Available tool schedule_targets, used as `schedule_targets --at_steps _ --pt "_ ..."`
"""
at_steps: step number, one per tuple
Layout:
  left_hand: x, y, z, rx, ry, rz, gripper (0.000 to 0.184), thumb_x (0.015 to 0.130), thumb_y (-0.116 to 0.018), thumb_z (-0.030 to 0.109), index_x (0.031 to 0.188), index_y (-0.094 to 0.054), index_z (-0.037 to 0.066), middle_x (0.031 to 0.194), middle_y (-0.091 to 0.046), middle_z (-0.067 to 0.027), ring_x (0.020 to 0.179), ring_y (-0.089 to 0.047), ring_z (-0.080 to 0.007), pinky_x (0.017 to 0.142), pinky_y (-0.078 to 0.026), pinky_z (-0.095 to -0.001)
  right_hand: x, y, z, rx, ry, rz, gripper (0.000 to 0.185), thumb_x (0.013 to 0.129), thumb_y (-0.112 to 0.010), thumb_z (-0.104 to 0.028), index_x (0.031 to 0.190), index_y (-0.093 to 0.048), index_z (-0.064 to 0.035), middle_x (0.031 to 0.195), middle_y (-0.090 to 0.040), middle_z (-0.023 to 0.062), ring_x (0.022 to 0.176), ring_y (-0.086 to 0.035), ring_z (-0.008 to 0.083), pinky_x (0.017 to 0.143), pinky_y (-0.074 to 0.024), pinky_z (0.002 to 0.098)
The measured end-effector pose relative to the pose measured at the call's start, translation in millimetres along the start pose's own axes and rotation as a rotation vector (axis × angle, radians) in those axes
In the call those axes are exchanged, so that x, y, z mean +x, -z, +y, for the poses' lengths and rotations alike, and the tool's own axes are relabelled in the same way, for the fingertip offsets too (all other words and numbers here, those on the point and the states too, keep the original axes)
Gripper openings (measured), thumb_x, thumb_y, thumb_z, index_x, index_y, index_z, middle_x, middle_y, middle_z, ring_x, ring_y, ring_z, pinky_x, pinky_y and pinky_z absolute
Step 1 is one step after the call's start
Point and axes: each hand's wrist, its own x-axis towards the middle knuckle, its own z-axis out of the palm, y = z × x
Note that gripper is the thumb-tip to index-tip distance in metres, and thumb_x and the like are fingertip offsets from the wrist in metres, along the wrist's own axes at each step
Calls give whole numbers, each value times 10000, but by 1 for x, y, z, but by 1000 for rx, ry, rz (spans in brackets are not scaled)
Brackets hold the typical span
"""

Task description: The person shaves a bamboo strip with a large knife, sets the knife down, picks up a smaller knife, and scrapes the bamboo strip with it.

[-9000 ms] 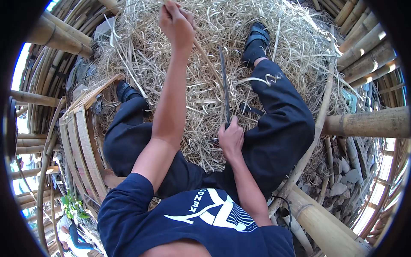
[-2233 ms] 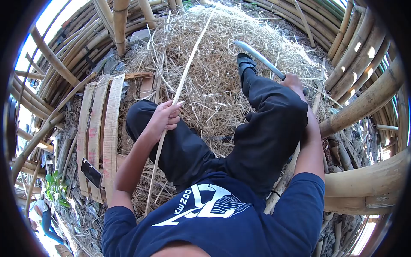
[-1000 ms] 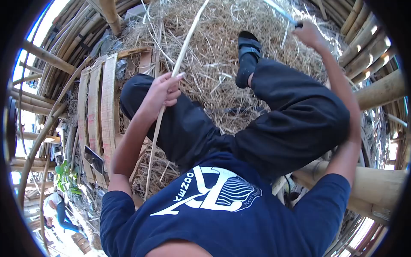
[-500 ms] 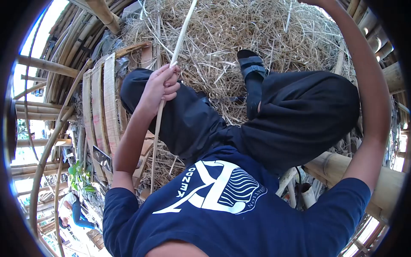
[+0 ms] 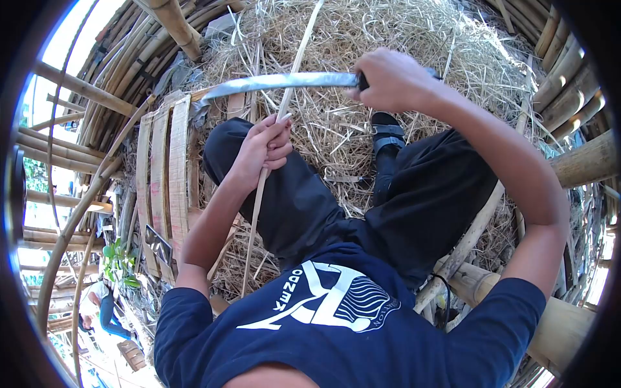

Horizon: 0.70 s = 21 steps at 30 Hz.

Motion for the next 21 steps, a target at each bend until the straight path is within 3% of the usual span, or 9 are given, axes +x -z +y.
schedule_targets --at_steps 5,7,8,18,21 --pt "6 -4 1 -55 -13 -49 136 1008 -425 182 972 -498 73 588 -289 55 411 -238 -19 333 -176 -166 -13 -16 -4 -10 -77 -94 333 778 -704 -324 874 -697 -6 737 -649 159 698 -626 328 689 -486 412" --pt "7 -6 -1 -20 -15 -71 149 1012 -419 190 978 -505 73 585 -287 55 409 -238 -23 333 -176 -170 -21 -16 -3 -35 -57 -47 339 769 -706 -312 891 -691 4 790 -654 173 774 -629 338 734 -483 418" --pt "9 -5 -1 -49 -4 -102 162 1014 -416 199 991 -511 70 582 -280 52 410 -235 -26 333 -179 -178 -23 -6 -8 -32 -137 -159 359 764 -708 -313 936 -690 3 839 -654 186 854 -623 343 775 -479 419" --pt "18 -15 5 32 -38 -86 177 1012 -436 218 1016 -515 60 598 -289 50 429 -258 -30 346 -204 -181 -27 2 -10 -17 -229 -184 489 767 -709 -388 1005 -673 38 939 -652 200 951 -618 319 833 -480 397" --pt "24 -14 8 36 -62 -64 171 1007 -451 221 1004 -515 63 600 -293 50 431 -269 -30 345 -209 -184 -21 8 -16 27 -320 -286 542 751 -714 -422 974 -669 70 920 -652 217 939 -627 318 818 -488 397"
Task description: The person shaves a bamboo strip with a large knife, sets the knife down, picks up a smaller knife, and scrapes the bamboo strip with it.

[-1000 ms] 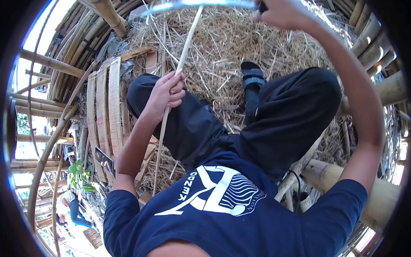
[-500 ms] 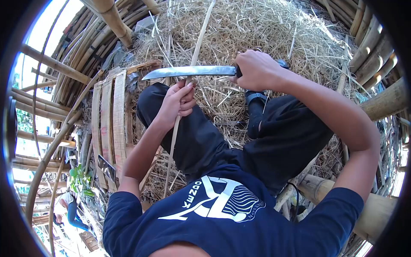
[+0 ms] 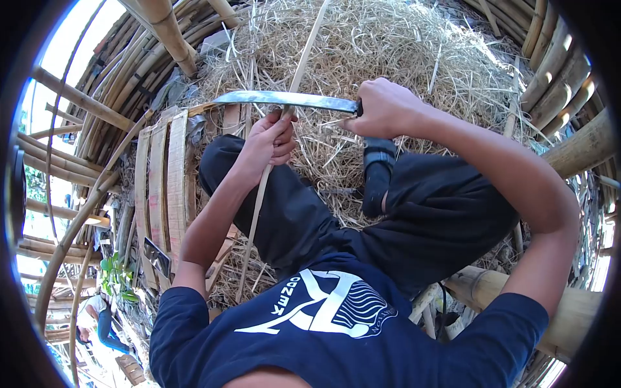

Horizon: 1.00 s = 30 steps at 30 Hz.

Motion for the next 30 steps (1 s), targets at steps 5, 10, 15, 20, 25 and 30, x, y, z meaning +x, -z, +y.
schedule_targets --at_steps 5,10,15,20,25,30 --pt "8 -4 6 15 32 13 161 997 -479 241 1013 -508 84 627 -330 51 442 -277 -15 378 -250 -175 18 -8 14 -59 152 212 370 723 -709 -341 873 -714 -4 738 -655 189 745 -657 322 715 -512 405" --pt "27 5 2 13 122 83 155 990 -490 247 1036 -500 100 650 -361 54 444 -273 -18 372 -216 -177 52 -6 26 -126 202 162 243 680 -665 -235 791 -721 -27 745 -658 207 739 -650 342 705 -520 420" --pt "39 10 -2 -64 145 152 94 984 -466 168 935 -483 89 632 -331 67 433 -266 -9 354 -196 -171 85 -20 36 -70 237 134 233 612 -623 -173 702 -662 39 709 -647 237 710 -656 372 710 -543 420" --pt "53 19 -23 -172 243 174 109 968 -485 139 870 -443 116 639 -330 70 432 -263 3 334 -179 -161 110 -48 46 8 231 -43 305 611 -627 -174 841 -707 9 774 -666 226 751 -661 356 742 -543 421" --pt "62 19 -29 -250 298 191 50 982 -459 155 937 -466 135 634 -303 74 437 -248 0 343 -175 -158 131 -69 65 67 203 -115 384 618 -619 -169 944 -704 16 840 -672 234 794 -665 352 787 -537 398" --pt "73 20 -43 -277 338 220 83 993 -448 171 1049 -499 138 634 -276 81 445 -228 -5 358 -173 -163 147 -70 73 42 212 -113 342 620 -637 -186 888 -707 15 819 -667 242 806 -662 363 792 -535 403"
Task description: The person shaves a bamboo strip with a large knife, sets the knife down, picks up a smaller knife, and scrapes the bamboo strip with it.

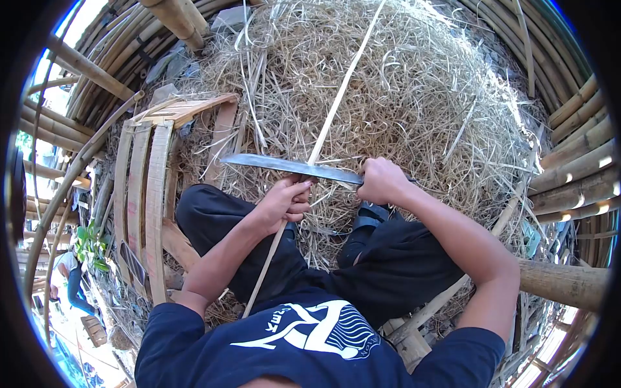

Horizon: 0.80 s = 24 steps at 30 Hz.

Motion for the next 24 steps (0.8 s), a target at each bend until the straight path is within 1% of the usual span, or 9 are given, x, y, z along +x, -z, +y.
schedule_targets --at_steps 3,6,8,12,16,19,21,22,24 --pt "5 -2 0 10 27 2 144 997 -438 167 1119 -479 103 624 -265 80 446 -225 -6 363 -177 -169 12 6 7 -87 -10 -72 274 638 -660 -203 792 -685 21 837 -667 236 821 -661 364 782 -535 421" --pt "1 -5 0 5 35 -4 174 1000 -430 162 1146 -457 71 618 -265 75 444 -222 -7 367 -176 -169 31 5 34 -3 -207 58 304 663 -669 -219 843 -676 26 836 -664 242 823 -665 355 780 -533 422" --pt "2 -5 3 3 22 -33 177 1003 -425 163 1151 -458 72 627 -276 72 442 -220 -7 367 -180 -165 44 18 46 62 -329 47 308 674 -656 -211 868 -670 28 843 -663 246 825 -664 354 779 -533 414" --pt "3 -6 10 -3 -25 -80 202 1006 -418 165 1186 -451 79 634 -284 70 442 -225 -5 365 -193 -160 36 28 34 84 -283 162 353 679 -617 -178 934 -677 58 847 -666 254 817 -667 349 780 -531 401" --pt "-3 -9 11 114 -6 7 262 1012 -400 170 1262 -429 100 624 -310 66 432 -248 -4 352 -221 -154 30 29 13 172 -280 39 345 675 -608 -162 925 -684 64 816 -662 258 784 -663 365 777 -528 400" --pt "-4 -7 11 138 0 -71 287 1014 -393 175 1291 -415 102 608 -321 64 421 -254 -4 342 -221 -156 23 33 -3 134 -193 -41 344 678 -597 -155 935 -684 57 806 -655 266 777 -661 367 776 -527 404" --pt "0 -5 6 109 -81 -10 189 1007 -415 184 1159 -480 91 593 -323 66 413 -256 -3 337 -206 -170 17 26 -8 103 -86 -77 313 671 -594 -161 889 -691 41 809 -656 257 792 -658 363 778 -528 416" --pt "3 -3 2 105 -85 -8 189 1007 -415 184 1159 -480 91 593 -323 66 413 -256 -3 337 -206 -170 14 21 -10 99 -82 -79 313 671 -594 -161 889 -691 41 809 -656 257 792 -658 363 778 -528 416" --pt "11 0 -4 195 -31 105 104 994 -450 184 964 -497 96 598 -337 66 414 -270 -4 341 -192 -187 11 14 -18 -33 156 -51 326 641 -609 -142 908 -709 17 753 -650 242 736 -654 368 747 -536 407"
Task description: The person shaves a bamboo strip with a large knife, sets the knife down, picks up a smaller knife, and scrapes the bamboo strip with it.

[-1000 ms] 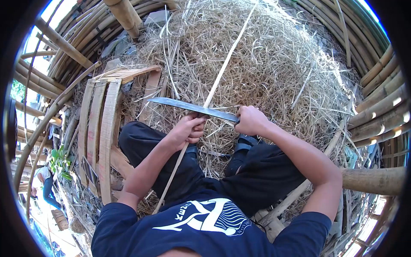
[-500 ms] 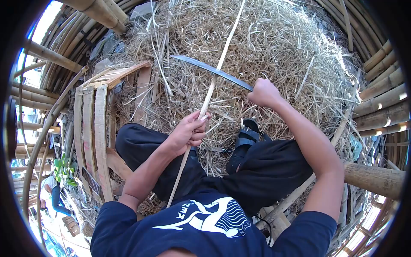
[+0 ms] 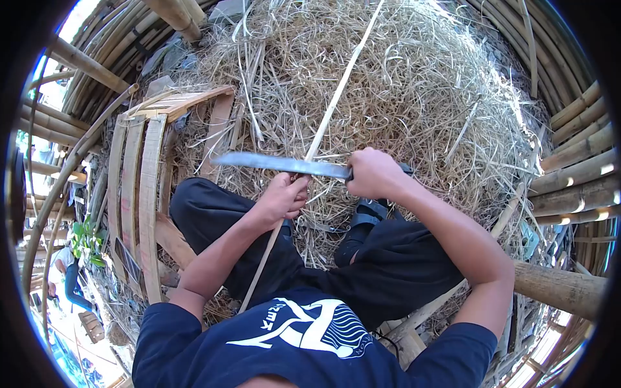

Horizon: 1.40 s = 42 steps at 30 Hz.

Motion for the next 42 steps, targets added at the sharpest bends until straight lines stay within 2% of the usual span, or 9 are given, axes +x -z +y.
schedule_targets --at_steps 2,10,16,18,22,25,30,34,42 --pt "1 1 -5 -7 -26 17 161 981 -480 184 841 -456 108 603 -351 64 414 -279 -8 344 -183 -202 0 0 -8 -33 -46 -42 351 623 -597 -130 924 -712 8 770 -657 238 766 -653 372 782 -533 417" --pt "12 -3 -13 108 -154 84 90 986 -475 171 975 -497 84 650 -411 45 426 -308 -21 369 -211 -200 20 -6 20 -155 -117 -37 259 634 -624 -187 718 -666 54 763 -662 239 743 -668 367 737 -550 418" --pt "5 -3 -7 113 -181 78 146 994 -459 170 1100 -501 78 651 -399 49 433 -281 -15 372 -184 -189 17 13 31 -196 -189 60 289 677 -632 -220 818 -665 30 852 -676 214 772 -674 338 754 -550 406" --pt "-10 -4 -7 94 -189 47 158 997 -457 177 1118 -496 82 653 -388 51 434 -266 -15 370 -171 -184 19 29 53 -137 -410 19 309 712 -619 -238 883 -661 17 916 -676 199 793 -676 314 773 -547 389" --pt "-41 2 -6 142 -138 26 183 1001 -453 196 1141 -494 85 669 -382 51 433 -249 -13 363 -181 -179 7 37 147 205 -796 517 345 750 -606 -249 932 -662 39 954 -674 211 857 -679 282 781 -533 380" --pt "-38 14 -3 113 -159 -37 196 999 -457 199 1133 -501 62 724 -429 37 431 -277 1 359 -230 -169 -16 43 152 311 -947 543 389 756 -611 -254 982 -663 58 957 -673 228 884 -680 280 797 -522 389" --pt "-19 17 -6 47 -142 -31 206 997 -465 226 1053 -546 45 772 -511 2 453 -377 -14 385 -326 -165 -33 41 111 163 -825 530 388 740 -601 -227 1027 -674 24 881 -689 204 813 -688 291 760 -535 388" --pt "-8 19 -5 -43 -150 -13 232 989 -489 247 948 -548 27 765 -504 -17 499 -422 -40 416 -377 -187 -27 38 70 98 -441 316 342 685 -603 -191 944 -697 12 817 -677 214 759 -677 321 737 -543 395" --pt "0 13 -6 161 -154 52 257 979 -511 293 825 -475 91 556 -357 92 381 -287 -22 341 -226 -208 -12 -1 10 -23 -79 98 275 648 -597 -187 760 -668 54 785 -646 266 774 -653 388 763 -538 445"
